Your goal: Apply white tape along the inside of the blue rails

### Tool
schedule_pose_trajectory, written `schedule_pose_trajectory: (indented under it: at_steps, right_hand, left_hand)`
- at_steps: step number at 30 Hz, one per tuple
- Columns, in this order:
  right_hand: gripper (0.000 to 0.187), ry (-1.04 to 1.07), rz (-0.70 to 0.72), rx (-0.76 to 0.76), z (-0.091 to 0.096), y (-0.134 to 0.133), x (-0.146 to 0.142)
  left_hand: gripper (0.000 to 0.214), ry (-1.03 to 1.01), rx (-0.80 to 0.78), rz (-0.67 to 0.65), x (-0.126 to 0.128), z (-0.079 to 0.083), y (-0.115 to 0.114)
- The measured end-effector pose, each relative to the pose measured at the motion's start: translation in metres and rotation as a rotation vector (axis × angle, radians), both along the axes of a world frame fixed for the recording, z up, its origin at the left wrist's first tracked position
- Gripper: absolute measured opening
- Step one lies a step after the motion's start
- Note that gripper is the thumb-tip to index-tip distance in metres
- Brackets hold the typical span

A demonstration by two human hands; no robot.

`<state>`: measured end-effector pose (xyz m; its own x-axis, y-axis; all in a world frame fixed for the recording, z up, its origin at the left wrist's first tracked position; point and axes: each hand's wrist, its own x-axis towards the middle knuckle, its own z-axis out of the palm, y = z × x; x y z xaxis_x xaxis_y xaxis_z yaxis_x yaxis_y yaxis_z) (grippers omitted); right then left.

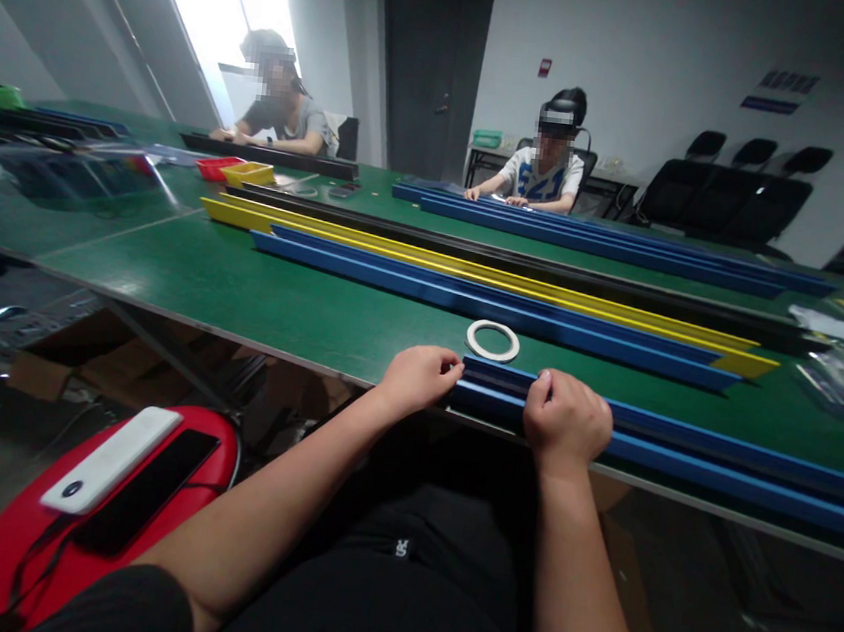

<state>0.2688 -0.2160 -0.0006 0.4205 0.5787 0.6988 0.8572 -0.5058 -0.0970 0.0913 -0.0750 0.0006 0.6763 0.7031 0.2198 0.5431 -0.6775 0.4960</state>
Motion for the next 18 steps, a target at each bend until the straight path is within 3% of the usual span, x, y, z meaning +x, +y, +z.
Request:
schedule_pose_trajectory:
  at_steps: [11, 18]
  right_hand:
    - [0.03, -0.007, 0.003, 0.004, -0.0013, 0.0, 0.0007]
    - [0.03, -0.004, -0.003, -0.001, -0.0021, -0.001, 0.0016]
  left_hand:
    - [0.028, 0.024, 0.082, -0.045, -0.0009, -0.0011, -0.0008]
    - [0.027, -0.002, 0.035, -0.045, -0.0007, -0.0006, -0.0002]
